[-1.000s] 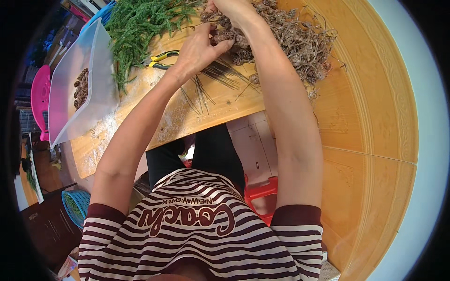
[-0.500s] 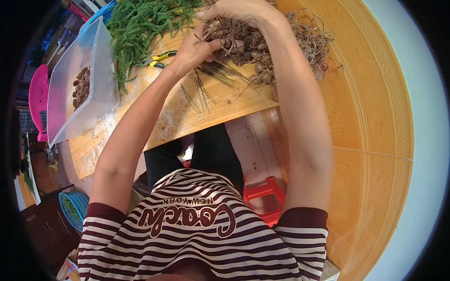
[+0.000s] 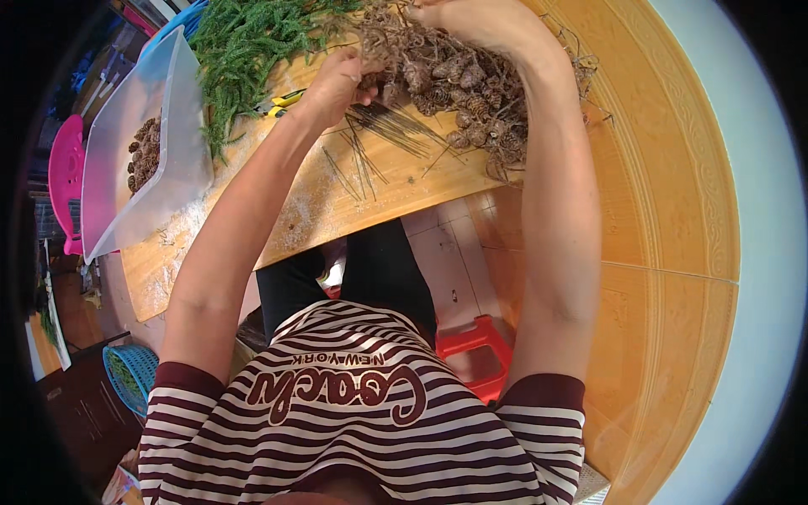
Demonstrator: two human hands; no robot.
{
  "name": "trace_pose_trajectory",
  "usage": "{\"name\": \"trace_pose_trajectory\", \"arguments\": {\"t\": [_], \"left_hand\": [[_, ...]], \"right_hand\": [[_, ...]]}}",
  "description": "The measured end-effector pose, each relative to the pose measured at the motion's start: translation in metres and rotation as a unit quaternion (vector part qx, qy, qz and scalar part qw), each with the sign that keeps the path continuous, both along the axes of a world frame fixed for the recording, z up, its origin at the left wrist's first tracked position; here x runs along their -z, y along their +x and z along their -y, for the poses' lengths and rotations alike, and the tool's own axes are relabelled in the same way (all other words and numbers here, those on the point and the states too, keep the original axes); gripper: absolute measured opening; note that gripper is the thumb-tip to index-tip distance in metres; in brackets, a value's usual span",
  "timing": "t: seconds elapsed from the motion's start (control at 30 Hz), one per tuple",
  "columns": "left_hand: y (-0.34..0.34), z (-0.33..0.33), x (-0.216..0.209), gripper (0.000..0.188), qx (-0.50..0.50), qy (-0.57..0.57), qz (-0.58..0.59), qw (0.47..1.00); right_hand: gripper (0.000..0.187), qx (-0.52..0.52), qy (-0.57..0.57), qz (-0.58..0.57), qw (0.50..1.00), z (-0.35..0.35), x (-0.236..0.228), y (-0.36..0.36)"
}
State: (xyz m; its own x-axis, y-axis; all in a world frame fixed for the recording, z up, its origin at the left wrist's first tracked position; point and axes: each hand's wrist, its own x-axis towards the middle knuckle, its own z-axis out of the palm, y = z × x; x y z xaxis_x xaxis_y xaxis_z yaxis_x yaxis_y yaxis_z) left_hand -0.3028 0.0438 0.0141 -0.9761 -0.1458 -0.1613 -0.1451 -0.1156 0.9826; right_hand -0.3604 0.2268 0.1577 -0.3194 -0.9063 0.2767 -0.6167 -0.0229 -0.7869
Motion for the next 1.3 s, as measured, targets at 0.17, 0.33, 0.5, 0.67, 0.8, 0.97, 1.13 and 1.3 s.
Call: {"name": "trace_pose_trajectory", "arguments": {"t": [0.17, 0.33, 0.5, 0.67, 0.8, 0.97, 1.13, 1.3], "left_hand": [[0.007, 0.007, -0.003, 0.019, -0.024, 0.096, 0.019, 0.995], [0.005, 0.000, -0.009, 0.019, 0.003, 0.101, 0.030, 0.994], [0.012, -0.008, -0.019, 0.019, 0.025, 0.029, 0.008, 0.999], [0.013, -0.013, -0.019, 0.016, 0.009, -0.036, 0.010, 0.999], [0.013, -0.006, -0.016, 0.016, 0.014, -0.019, 0.032, 0.999], [0.014, -0.007, -0.016, 0.018, 0.005, 0.018, 0.034, 0.999], [0.020, -0.009, -0.011, 0.016, -0.029, 0.030, 0.024, 0.999], [0.029, -0.014, -0.005, 0.012, -0.068, 0.055, 0.012, 0.996]], "right_hand": [[0.065, 0.226, 0.377, -0.012, 0.898, 0.025, -0.004, 0.007], [0.065, 0.247, 0.315, -0.258, 0.879, 0.031, 0.038, 0.015], [0.066, 0.229, 0.148, -0.262, 0.926, 0.025, 0.052, 0.018], [0.062, 0.206, 0.094, -0.323, 0.919, 0.029, 0.066, 0.014], [0.054, 0.314, 0.390, -0.212, 0.839, 0.061, 0.036, 0.022], [0.049, 0.287, 0.139, -0.257, 0.913, 0.048, 0.054, 0.029], [0.049, 0.316, 0.411, -0.166, 0.839, 0.071, 0.041, 0.013], [0.050, 0.301, 0.369, -0.183, 0.860, 0.072, 0.059, 0.000]]}}
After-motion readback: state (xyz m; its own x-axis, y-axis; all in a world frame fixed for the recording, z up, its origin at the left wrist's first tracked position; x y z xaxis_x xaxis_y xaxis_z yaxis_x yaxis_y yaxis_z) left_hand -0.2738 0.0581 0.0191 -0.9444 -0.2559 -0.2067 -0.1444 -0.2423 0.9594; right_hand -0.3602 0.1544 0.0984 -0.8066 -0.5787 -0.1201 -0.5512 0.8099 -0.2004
